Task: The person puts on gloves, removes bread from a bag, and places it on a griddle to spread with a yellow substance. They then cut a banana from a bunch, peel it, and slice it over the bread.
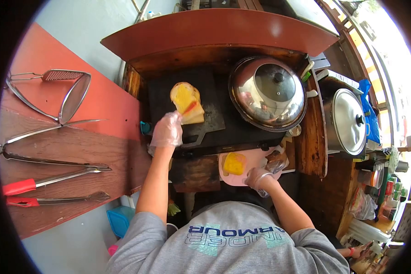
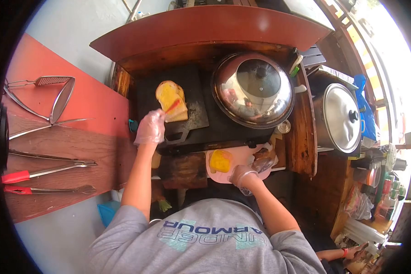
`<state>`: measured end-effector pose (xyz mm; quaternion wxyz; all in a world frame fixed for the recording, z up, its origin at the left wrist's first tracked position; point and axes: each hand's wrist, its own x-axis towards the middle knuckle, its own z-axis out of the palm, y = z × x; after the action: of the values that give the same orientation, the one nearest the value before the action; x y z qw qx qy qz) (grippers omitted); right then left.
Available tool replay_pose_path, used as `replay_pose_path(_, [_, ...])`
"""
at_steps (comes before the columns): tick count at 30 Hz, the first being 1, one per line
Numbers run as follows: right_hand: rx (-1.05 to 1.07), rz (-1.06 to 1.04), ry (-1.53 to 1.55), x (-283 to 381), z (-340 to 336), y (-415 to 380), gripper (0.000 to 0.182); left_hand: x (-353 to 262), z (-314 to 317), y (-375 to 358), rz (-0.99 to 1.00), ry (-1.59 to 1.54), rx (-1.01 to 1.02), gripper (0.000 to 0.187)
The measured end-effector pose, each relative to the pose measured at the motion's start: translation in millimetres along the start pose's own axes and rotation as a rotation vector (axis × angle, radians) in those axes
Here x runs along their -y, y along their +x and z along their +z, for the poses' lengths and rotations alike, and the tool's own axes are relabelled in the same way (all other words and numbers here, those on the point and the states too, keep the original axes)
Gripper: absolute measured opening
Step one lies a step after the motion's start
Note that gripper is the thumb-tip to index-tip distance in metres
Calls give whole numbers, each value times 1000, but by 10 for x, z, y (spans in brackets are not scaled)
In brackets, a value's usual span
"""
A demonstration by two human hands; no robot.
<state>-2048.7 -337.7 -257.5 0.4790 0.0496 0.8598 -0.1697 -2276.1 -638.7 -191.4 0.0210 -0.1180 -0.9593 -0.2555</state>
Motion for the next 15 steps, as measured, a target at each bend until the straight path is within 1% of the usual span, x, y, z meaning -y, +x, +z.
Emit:
replay_pose_path(1, [-6,4,-4,-11,-21,-11,47,-22,-46,-37,-9,7,113,13])
replay_pose_path(2, [-31,14,20,-15,-24,-30,47,-29,-116,-65,42,-32,157,13])
replay_pose_path(3, [-54,23,44,-9,-29,-43,48,-92,-213,-25,43,-33,156,13])
replay_pose_path(4, [-51,23,43,-2,-43,-54,48,-160,-331,14,-115,-108,152,13])
replay_pose_path(5, [2,23,11,5,-72,-61,48,-182,-395,57,-276,-182,145,14])
replay_pose_path(6, [54,22,-21,25,-97,-72,48,69,-211,125,-189,-129,-39,14])
replay_pose_path(7, [52,21,-24,58,-101,-107,48,139,-191,105,-190,-130,-43,14])
replay_pose_path(9, [37,85,-42,84,-122,-180,49,233,-142,28,-128,-44,68,12])
replay_pose_path(10, [33,89,-48,73,-122,-195,49,232,-154,-65,-177,-105,159,12])
replay_pose_path(11, [31,103,-21,61,-115,-201,50,237,-187,-162,-151,-127,223,13])
replay_pose_path(13, [32,120,7,38,-62,-203,51,215,-300,-153,-168,-276,249,14])
replay_pose_path(15, [77,110,-39,14,-32,-177,53,283,-280,57,-252,-312,58,14])
